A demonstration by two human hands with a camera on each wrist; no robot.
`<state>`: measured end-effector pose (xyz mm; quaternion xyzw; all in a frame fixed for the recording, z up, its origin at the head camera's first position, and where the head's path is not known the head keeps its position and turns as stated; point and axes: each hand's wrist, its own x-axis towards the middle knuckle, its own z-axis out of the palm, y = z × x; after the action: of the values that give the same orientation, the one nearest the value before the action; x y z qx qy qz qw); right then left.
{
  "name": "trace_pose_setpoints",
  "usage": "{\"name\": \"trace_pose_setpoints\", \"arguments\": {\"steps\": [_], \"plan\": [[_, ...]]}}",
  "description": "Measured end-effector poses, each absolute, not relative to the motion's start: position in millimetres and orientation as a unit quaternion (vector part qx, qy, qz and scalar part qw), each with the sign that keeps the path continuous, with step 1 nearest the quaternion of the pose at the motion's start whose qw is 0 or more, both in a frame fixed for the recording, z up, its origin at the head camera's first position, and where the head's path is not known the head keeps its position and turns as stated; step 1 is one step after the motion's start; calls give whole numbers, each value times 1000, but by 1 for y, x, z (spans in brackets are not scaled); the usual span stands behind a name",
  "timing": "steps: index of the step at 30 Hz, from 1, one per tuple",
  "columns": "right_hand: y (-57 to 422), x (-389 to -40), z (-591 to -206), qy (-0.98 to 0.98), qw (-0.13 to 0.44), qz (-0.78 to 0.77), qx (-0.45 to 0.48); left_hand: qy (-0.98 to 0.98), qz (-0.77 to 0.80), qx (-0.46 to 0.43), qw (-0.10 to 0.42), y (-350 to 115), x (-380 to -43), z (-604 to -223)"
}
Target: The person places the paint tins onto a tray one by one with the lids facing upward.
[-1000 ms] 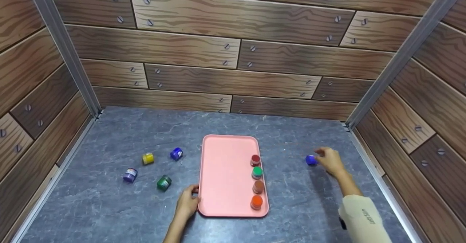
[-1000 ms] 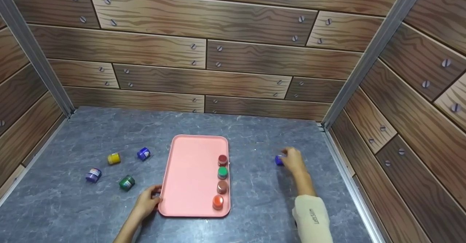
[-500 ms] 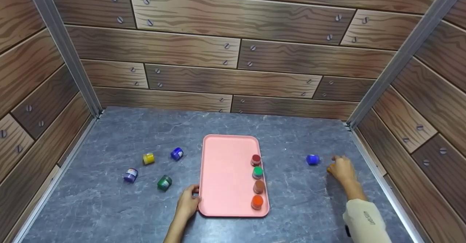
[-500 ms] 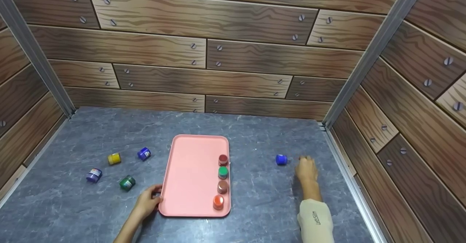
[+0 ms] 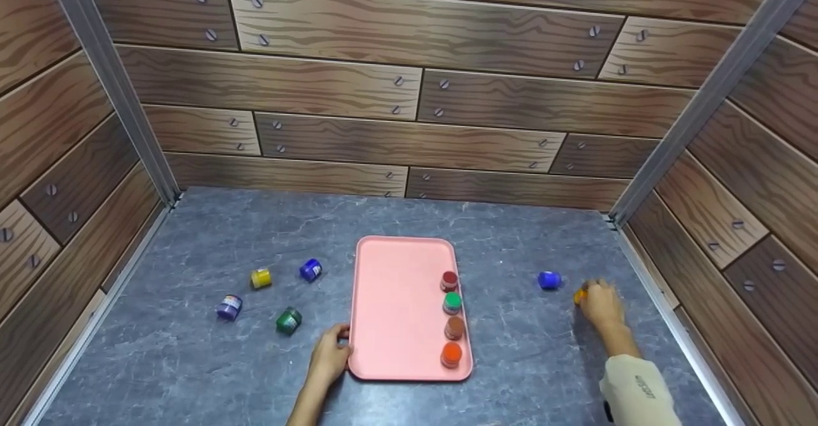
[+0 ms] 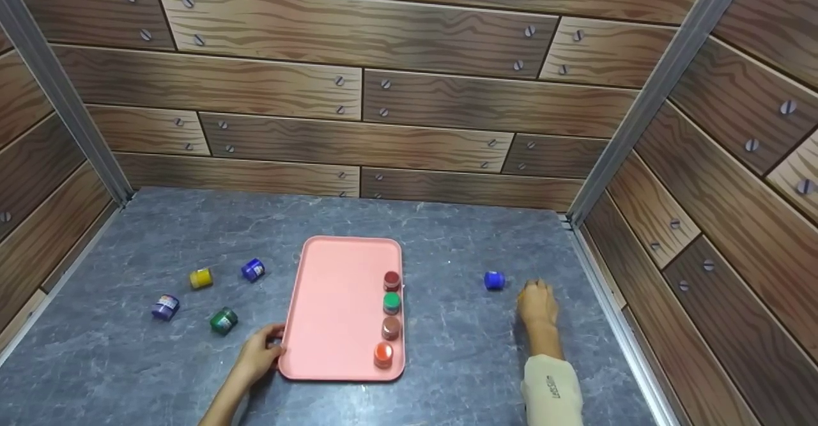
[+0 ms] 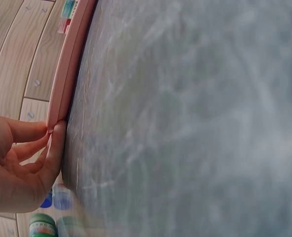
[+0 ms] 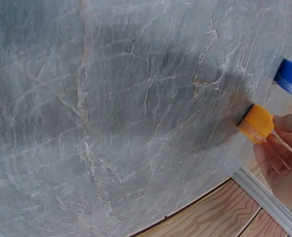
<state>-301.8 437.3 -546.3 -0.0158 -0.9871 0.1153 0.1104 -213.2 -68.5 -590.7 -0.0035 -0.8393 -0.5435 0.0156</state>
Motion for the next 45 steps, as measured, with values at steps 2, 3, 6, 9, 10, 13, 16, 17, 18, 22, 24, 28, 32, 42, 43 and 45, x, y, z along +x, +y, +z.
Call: {"name": "trace_pose_setpoints", "arguments": {"steps": [2, 3, 6, 9, 10, 13, 16, 17, 18, 22, 24, 28, 32, 42, 43, 45], "plan": [[438, -301, -548, -985, 125, 122, -14, -838, -545, -2, 14, -68, -213, -591], [438, -301, -549, -983, 129, 128, -16, -837, -547, 0, 12, -68, -213, -591], [438, -300, -551, -979, 144, 145, -17, -834, -552, 10, 5, -68, -212, -591], [439, -300, -552, -976, 154, 155, -19, -835, -550, 15, 1, -68, -212, -590], [439, -299, -552, -975, 159, 156, -19, -837, -547, 15, 2, -68, -213, -590], [439, -298, -554, -966, 188, 172, -37, -840, -543, 14, 3, -67, -213, -590], [438, -296, -557, -948, 214, 216, -93, -841, -540, 9, 7, -68, -213, -590], [437, -295, -557, -941, 216, 233, -120, -841, -541, 8, 8, -68, -213, -591], [436, -294, -557, -932, 213, 251, -152, -841, -541, 5, 9, -69, -213, -591], [436, -291, -552, -907, 146, 293, -264, -842, -539, 0, 15, -69, -213, -592], [437, -291, -549, -898, 105, 307, -298, -846, -533, -1, 18, -69, -213, -592], [440, -292, -545, -884, 41, 338, -319, -848, -530, 0, 22, -69, -213, -591], [441, -291, -543, -863, 22, 383, -328, -845, -534, -1, 20, -69, -213, -590], [437, -293, -543, -852, 25, 382, -358, -846, -533, 4, 15, -68, -213, -590], [436, -292, -542, -854, 27, 379, -356, -845, -534, 4, 15, -68, -213, -591], [435, -292, -542, -859, 28, 376, -347, -847, -531, 4, 17, -68, -213, -591]]}}
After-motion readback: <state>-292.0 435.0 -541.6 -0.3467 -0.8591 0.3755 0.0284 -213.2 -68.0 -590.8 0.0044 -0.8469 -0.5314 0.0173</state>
